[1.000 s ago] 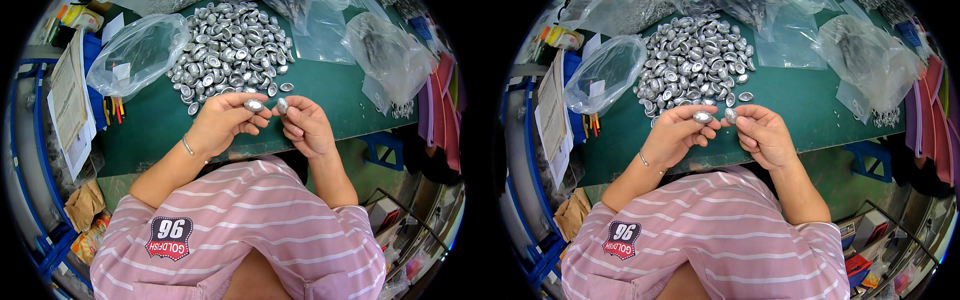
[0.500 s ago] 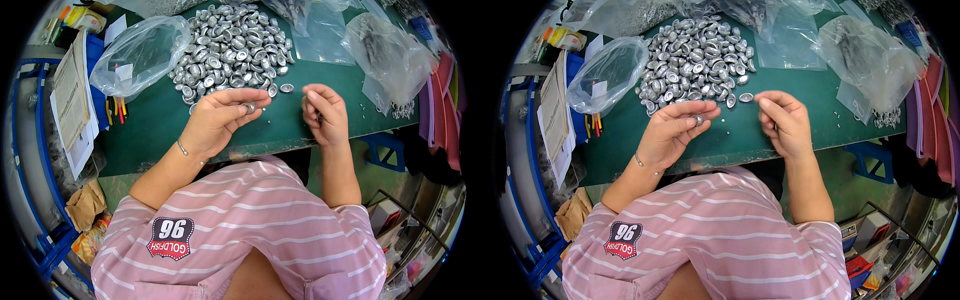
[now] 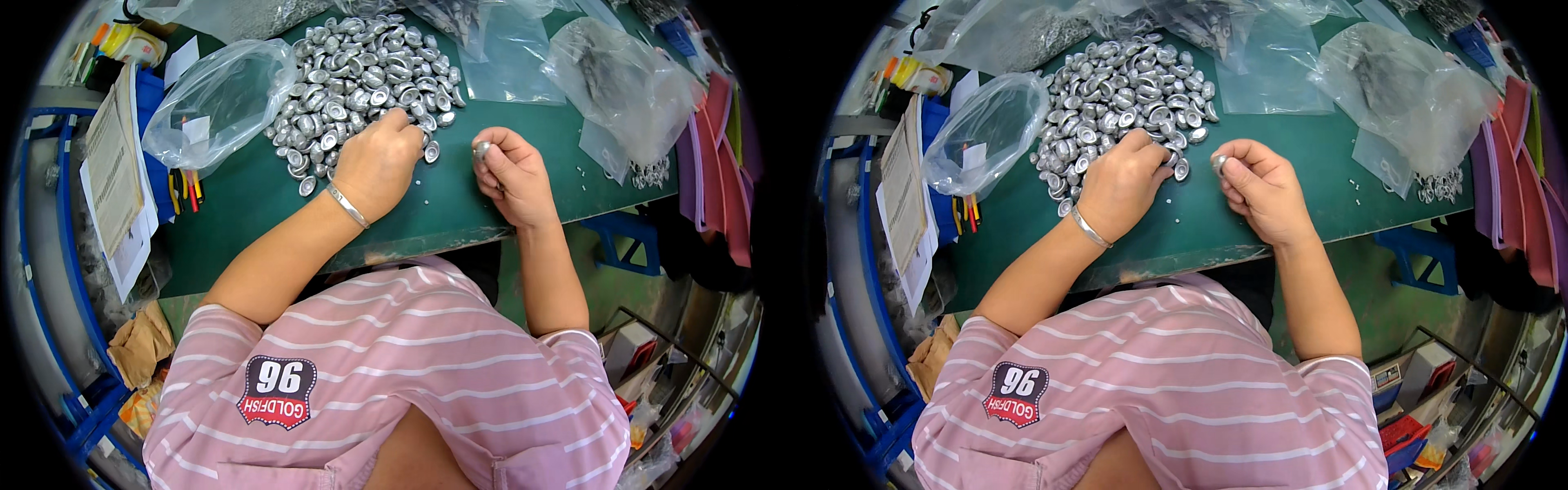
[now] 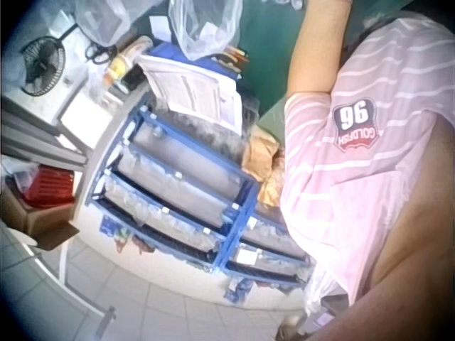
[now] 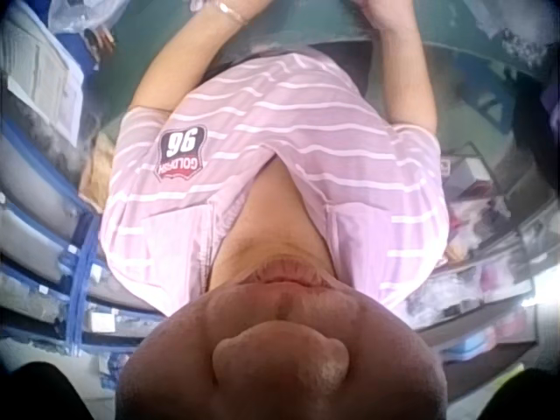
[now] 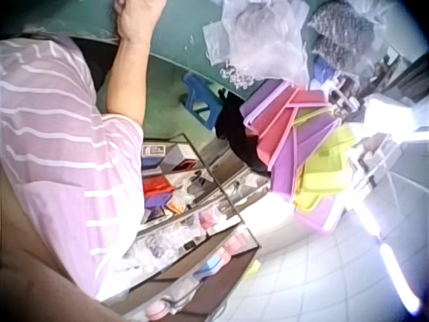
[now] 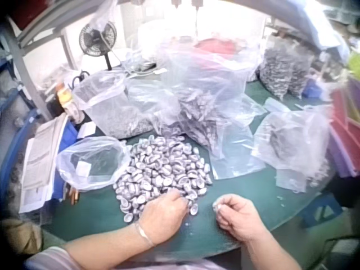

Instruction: The person picks up and sorts small metal industrial components from a workspace, handling them one at a time to check their orientation and then placing them into bags on a shelf.

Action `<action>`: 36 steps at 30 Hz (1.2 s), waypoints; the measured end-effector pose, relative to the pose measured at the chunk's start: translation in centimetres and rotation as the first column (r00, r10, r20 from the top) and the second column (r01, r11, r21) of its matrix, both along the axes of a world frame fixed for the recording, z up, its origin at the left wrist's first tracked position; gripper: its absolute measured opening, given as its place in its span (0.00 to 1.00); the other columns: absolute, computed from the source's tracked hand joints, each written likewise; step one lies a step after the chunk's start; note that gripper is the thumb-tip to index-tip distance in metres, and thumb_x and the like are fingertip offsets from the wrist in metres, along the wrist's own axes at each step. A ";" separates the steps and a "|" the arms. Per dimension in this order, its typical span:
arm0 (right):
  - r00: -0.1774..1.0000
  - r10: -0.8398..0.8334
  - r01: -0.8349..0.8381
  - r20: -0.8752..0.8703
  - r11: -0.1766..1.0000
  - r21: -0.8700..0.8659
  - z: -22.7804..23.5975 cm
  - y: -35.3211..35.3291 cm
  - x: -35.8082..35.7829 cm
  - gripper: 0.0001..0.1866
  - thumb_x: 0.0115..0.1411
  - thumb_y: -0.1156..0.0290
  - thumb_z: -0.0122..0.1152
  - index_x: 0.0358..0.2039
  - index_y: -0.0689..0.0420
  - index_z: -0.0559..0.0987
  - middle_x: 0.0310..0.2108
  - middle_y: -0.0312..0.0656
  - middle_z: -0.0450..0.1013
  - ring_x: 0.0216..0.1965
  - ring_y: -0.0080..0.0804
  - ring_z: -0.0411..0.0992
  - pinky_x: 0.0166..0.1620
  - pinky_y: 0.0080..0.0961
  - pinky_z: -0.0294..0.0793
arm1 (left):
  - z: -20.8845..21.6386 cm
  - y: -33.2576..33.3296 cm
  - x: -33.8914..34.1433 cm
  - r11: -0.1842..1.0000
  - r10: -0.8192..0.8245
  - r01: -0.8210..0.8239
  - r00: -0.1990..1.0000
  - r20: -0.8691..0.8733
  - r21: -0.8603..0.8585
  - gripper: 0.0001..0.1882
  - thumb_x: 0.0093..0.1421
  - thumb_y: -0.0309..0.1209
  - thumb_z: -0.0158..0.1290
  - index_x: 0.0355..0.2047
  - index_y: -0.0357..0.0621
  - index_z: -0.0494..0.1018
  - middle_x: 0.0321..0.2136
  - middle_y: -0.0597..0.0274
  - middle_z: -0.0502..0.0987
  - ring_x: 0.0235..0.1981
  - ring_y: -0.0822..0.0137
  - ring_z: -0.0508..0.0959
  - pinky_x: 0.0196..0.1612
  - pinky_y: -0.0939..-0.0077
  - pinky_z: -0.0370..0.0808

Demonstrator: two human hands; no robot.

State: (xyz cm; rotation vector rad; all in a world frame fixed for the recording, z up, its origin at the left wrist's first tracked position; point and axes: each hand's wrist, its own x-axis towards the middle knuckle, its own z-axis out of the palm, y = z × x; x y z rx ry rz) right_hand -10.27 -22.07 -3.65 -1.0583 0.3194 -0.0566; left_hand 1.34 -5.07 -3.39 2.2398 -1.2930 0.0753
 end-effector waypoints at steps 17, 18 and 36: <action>0.991 -0.101 0.011 -0.087 0.711 -0.703 0.3 1.6 1.4 0.09 0.50 0.71 0.64 0.28 0.62 0.76 0.22 0.41 0.72 0.21 0.28 0.68 0.23 0.19 0.66 | 2.2 5.5 1.8 0.705 -0.664 -0.574 -0.327 -0.673 -0.416 0.10 0.56 0.25 0.51 0.39 0.37 0.70 0.31 0.61 0.72 0.26 0.76 0.67 0.21 0.87 0.64; 0.995 -0.087 0.001 -0.051 0.516 -0.857 0.3 2.2 1.9 0.10 0.49 0.70 0.65 0.27 0.63 0.76 0.21 0.42 0.72 0.20 0.30 0.69 0.25 0.22 0.68 | 2.4 5.1 1.9 0.805 -0.448 -0.469 -0.078 -0.891 -0.364 0.09 0.54 0.26 0.54 0.36 0.38 0.71 0.28 0.63 0.72 0.25 0.74 0.69 0.22 0.85 0.66; 0.995 -0.103 0.081 0.008 0.734 -0.674 0.4 1.7 3.6 0.10 0.48 0.72 0.66 0.30 0.62 0.78 0.24 0.34 0.73 0.25 0.24 0.71 0.25 0.20 0.68 | 1.3 3.2 1.3 0.817 -0.481 -0.452 -0.191 -0.856 -0.358 0.09 0.60 0.29 0.51 0.38 0.37 0.70 0.27 0.65 0.71 0.21 0.84 0.65 0.16 0.93 0.60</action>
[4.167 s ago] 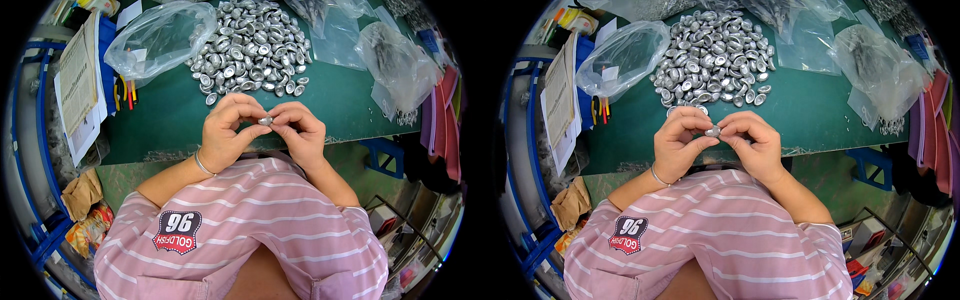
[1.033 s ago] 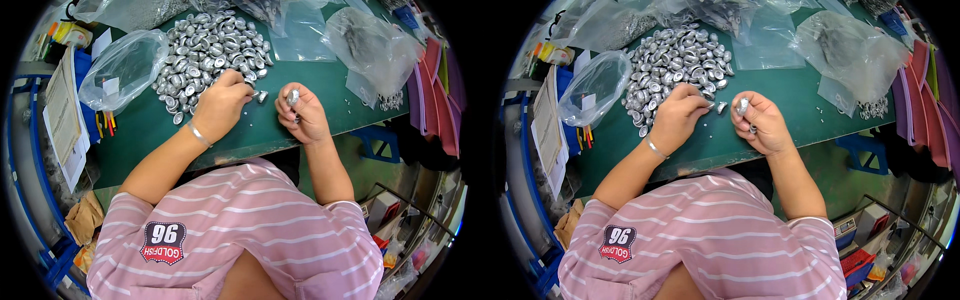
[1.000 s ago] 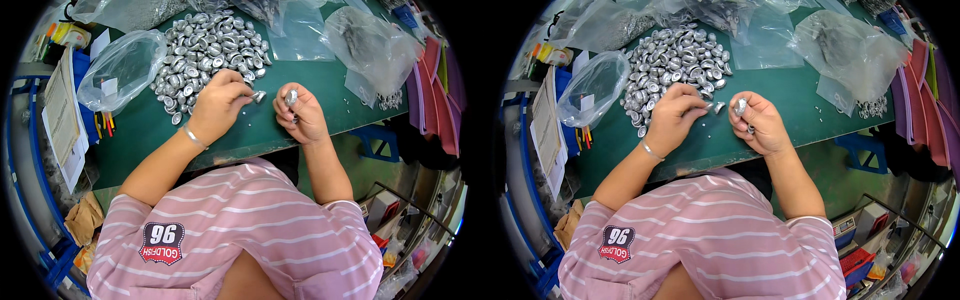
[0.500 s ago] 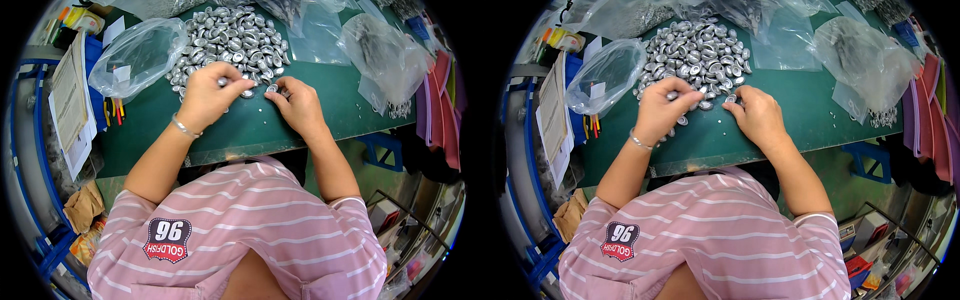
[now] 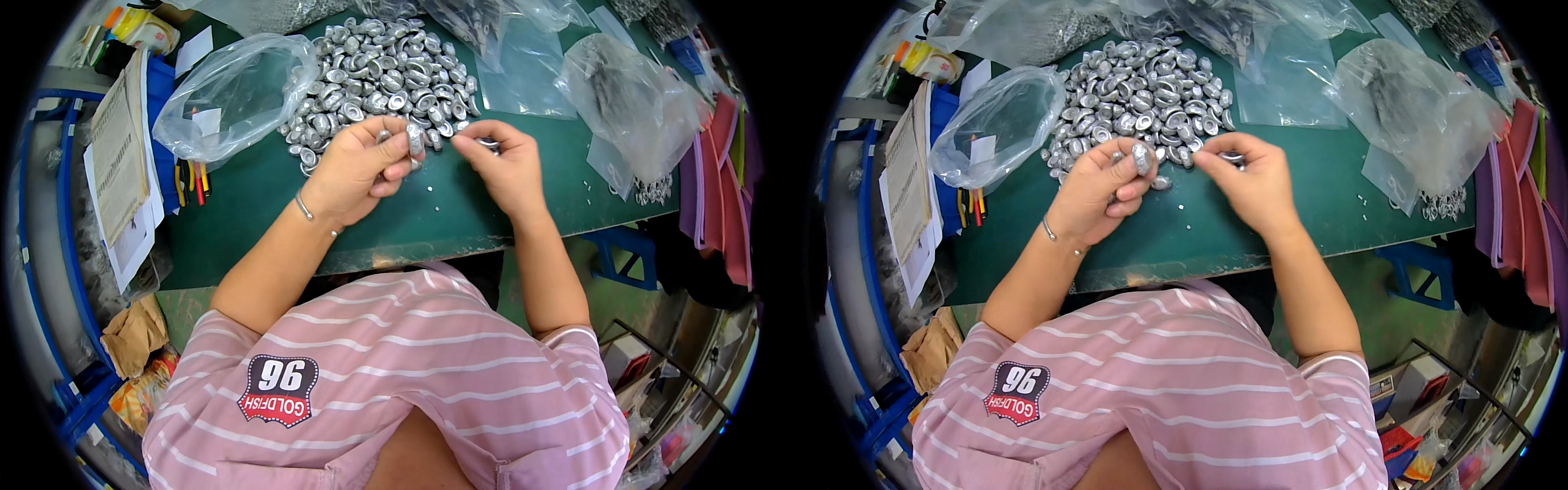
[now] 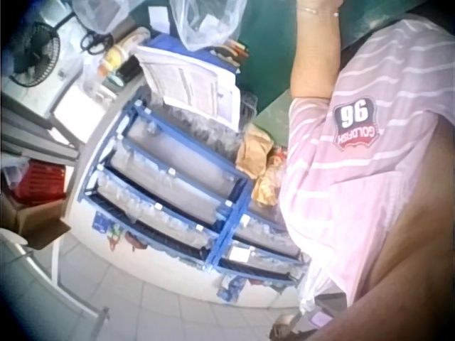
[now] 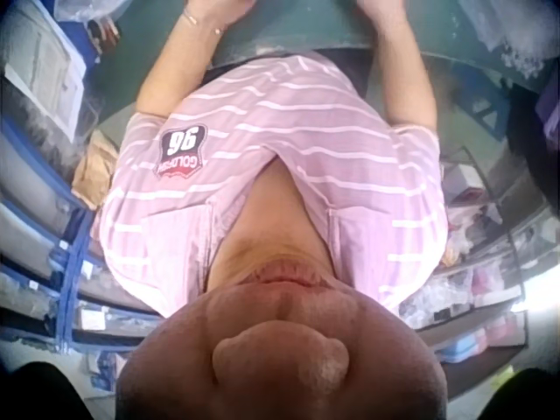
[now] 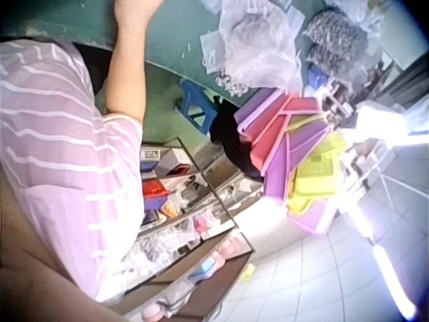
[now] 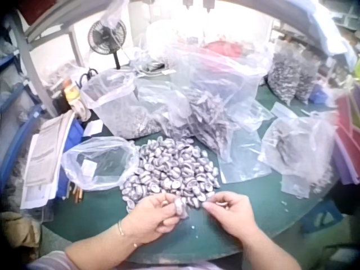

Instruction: The person picks up and sorts small metal industrial components from a workspace, handling them one at a time to check their orientation and then placing them into bags on a shelf.

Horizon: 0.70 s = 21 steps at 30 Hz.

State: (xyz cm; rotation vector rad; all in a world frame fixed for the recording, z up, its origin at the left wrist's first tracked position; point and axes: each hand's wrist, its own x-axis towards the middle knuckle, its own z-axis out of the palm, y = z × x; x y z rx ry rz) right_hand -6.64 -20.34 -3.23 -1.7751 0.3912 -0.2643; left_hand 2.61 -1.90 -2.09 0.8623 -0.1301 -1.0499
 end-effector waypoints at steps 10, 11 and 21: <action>0.997 0.055 -0.031 0.045 0.903 -0.428 -1.0 1.0 0.7 0.09 0.48 0.74 0.61 0.32 0.62 0.78 0.28 0.45 0.75 0.27 0.38 0.74 0.31 0.31 0.72 | 1.1 0.7 -1.1 0.991 0.078 -0.083 0.996 0.053 0.102 0.08 0.57 0.23 0.49 0.37 0.35 0.70 0.27 0.59 0.72 0.22 0.78 0.69 0.16 0.91 0.63; 0.998 0.063 -0.063 -0.002 0.981 -0.186 -1.4 0.3 0.5 0.09 0.50 0.75 0.59 0.33 0.63 0.79 0.27 0.42 0.76 0.24 0.28 0.72 0.28 0.25 0.70 | 1.3 0.7 -1.0 0.987 0.091 -0.098 0.994 0.060 0.128 0.08 0.56 0.22 0.49 0.38 0.35 0.70 0.27 0.58 0.73 0.22 0.77 0.70 0.17 0.91 0.64; 0.993 0.118 -0.121 -0.028 0.986 -0.117 0.7 0.1 0.5 0.08 0.48 0.70 0.66 0.22 0.62 0.79 0.25 0.39 0.75 0.26 0.25 0.71 0.28 0.22 0.68 | 0.3 1.2 -0.1 0.886 -0.290 -0.344 0.115 0.950 0.312 0.05 0.48 0.24 0.58 0.27 0.38 0.75 0.22 0.62 0.72 0.24 0.65 0.74 0.27 0.74 0.72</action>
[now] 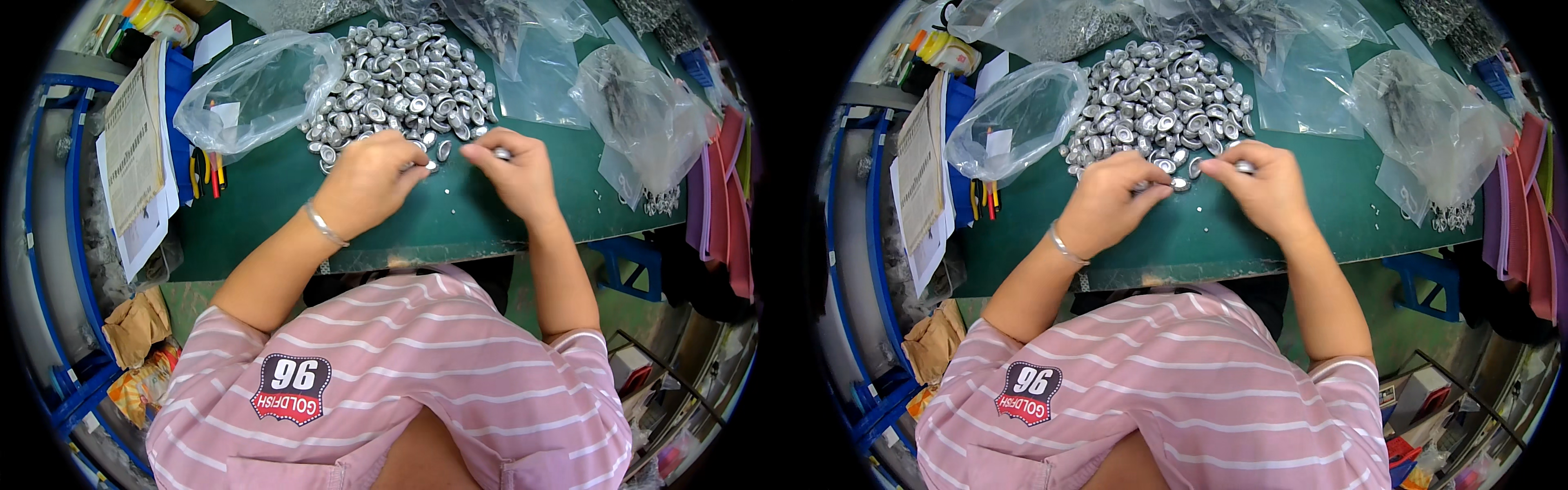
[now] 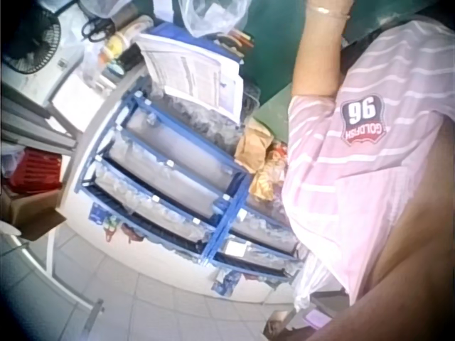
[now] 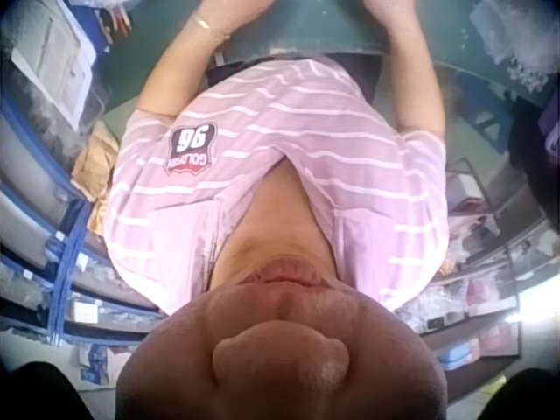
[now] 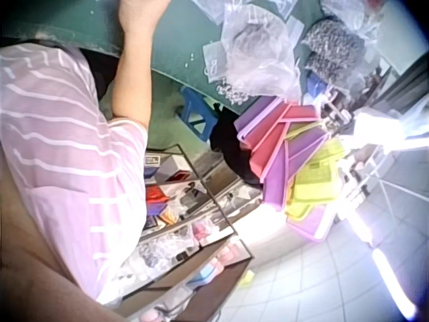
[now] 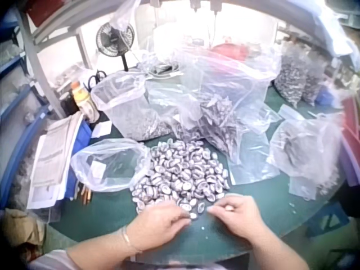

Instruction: The person picks up and sorts small metal industrial components from a workspace, handling them one at a time to check their orientation and then placing them into bags on a shelf.

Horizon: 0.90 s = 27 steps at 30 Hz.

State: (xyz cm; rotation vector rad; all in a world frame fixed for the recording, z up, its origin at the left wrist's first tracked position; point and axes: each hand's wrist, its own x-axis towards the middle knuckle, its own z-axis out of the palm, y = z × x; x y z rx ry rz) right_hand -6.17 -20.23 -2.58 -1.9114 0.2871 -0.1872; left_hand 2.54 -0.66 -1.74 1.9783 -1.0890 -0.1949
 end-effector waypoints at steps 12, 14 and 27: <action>0.983 0.050 -0.015 0.176 0.981 -0.196 -2.2 1.3 0.0 0.07 0.51 0.76 0.61 0.33 0.59 0.79 0.25 0.42 0.73 0.25 0.32 0.71 0.25 0.26 0.70 | -2.0 -0.5 -0.9 0.999 -0.019 0.018 0.999 -0.038 -0.032 0.05 0.52 0.25 0.55 0.30 0.38 0.73 0.26 0.61 0.72 0.23 0.65 0.72 0.24 0.73 0.70; 0.999 0.044 -0.028 -0.024 0.884 0.466 -1.4 0.3 -0.7 0.08 0.53 0.78 0.59 0.35 0.61 0.77 0.26 0.40 0.73 0.24 0.26 0.69 0.21 0.19 0.66 | -1.5 0.0 -0.6 0.995 -0.053 0.012 0.910 -0.410 -0.103 0.04 0.55 0.25 0.53 0.32 0.39 0.72 0.26 0.64 0.72 0.21 0.72 0.70 0.20 0.79 0.66; 0.991 0.128 -0.059 0.037 0.168 0.984 -1.1 1.9 -2.1 0.12 0.56 0.76 0.58 0.41 0.65 0.74 0.30 0.43 0.71 0.25 0.21 0.66 0.17 0.09 0.60 | -0.2 0.8 -2.1 0.911 -0.397 -0.172 -0.107 -0.912 -0.376 0.11 0.59 0.27 0.51 0.41 0.37 0.69 0.27 0.58 0.71 0.18 0.82 0.62 0.15 0.93 0.58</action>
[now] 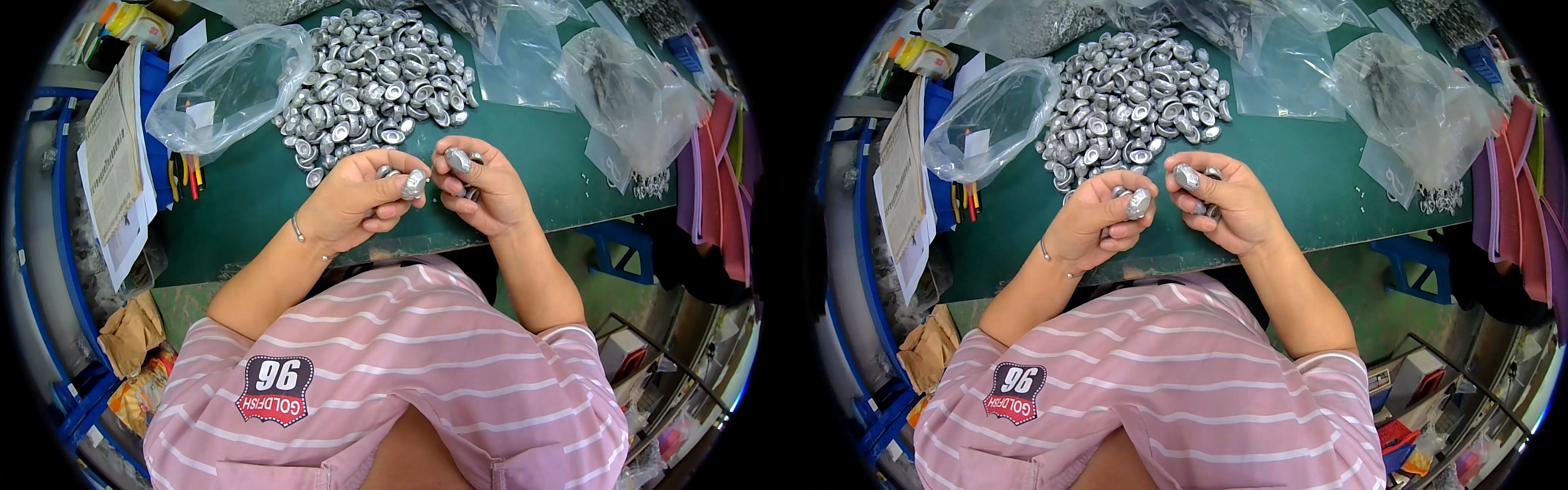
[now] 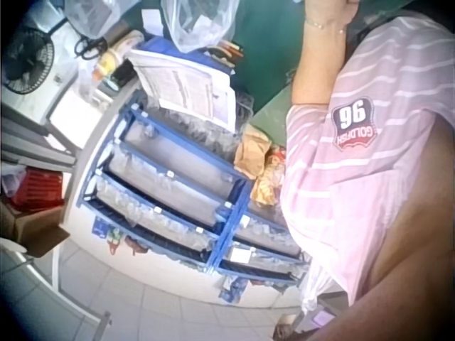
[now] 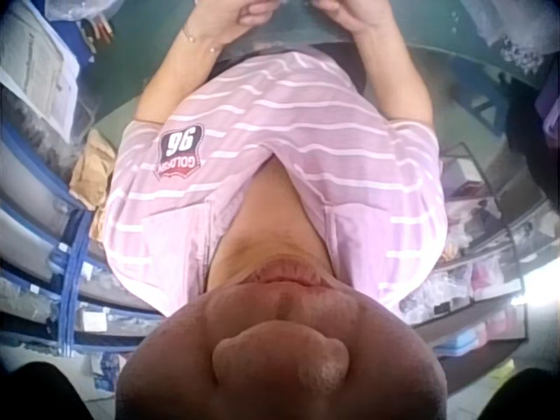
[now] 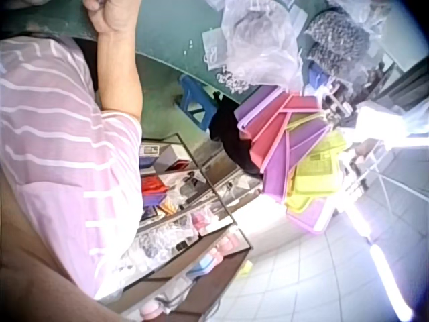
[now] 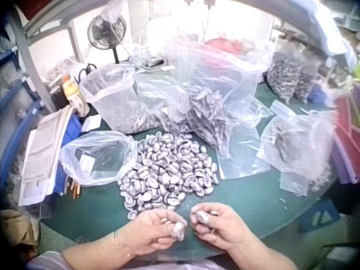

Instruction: The person picks up and sorts small metal industrial components from a workspace, handling them one at a time to check their orientation and then placing them into bags on a shelf.

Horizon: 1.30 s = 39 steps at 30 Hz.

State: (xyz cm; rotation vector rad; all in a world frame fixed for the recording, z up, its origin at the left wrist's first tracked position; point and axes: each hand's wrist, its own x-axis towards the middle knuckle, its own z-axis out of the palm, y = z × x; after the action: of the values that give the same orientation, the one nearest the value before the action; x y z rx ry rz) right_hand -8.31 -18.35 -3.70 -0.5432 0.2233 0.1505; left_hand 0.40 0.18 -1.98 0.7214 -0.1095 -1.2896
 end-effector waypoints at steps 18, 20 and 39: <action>0.955 0.155 0.292 0.255 -0.320 -0.901 0.5 0.4 3.9 0.06 0.48 0.73 0.62 0.29 0.53 0.79 0.26 0.39 0.72 0.28 0.37 0.72 0.31 0.31 0.72 | 0.4 -0.1 3.6 0.855 -0.275 -0.498 -0.196 0.941 0.146 0.06 0.46 0.27 0.60 0.26 0.39 0.77 0.22 0.57 0.74 0.25 0.61 0.75 0.30 0.73 0.72; 0.931 0.255 0.358 0.261 -0.499 -0.789 -0.1 0.7 4.6 0.08 0.47 0.74 0.61 0.30 0.52 0.79 0.26 0.38 0.71 0.30 0.38 0.72 0.31 0.33 0.72 | -0.9 -1.2 3.2 0.879 -0.309 -0.462 -0.366 0.878 0.117 0.06 0.45 0.28 0.60 0.24 0.40 0.76 0.22 0.57 0.72 0.24 0.57 0.74 0.29 0.68 0.72; 0.926 0.327 0.334 0.187 -0.483 -0.809 -0.1 0.7 4.2 0.10 0.50 0.68 0.61 0.33 0.58 0.77 0.24 0.37 0.69 0.28 0.33 0.70 0.29 0.31 0.71 | 0.9 0.8 2.4 0.960 0.242 -0.237 0.970 -0.016 0.149 0.13 0.64 0.36 0.45 0.26 0.39 0.66 0.17 0.68 0.64 0.16 0.82 0.60 0.13 0.91 0.55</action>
State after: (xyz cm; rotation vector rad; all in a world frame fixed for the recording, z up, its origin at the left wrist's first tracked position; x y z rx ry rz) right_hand -4.16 -17.69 -3.81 -2.6311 -0.1816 -0.3138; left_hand 2.84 0.97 -1.13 0.8115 0.1000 -1.0843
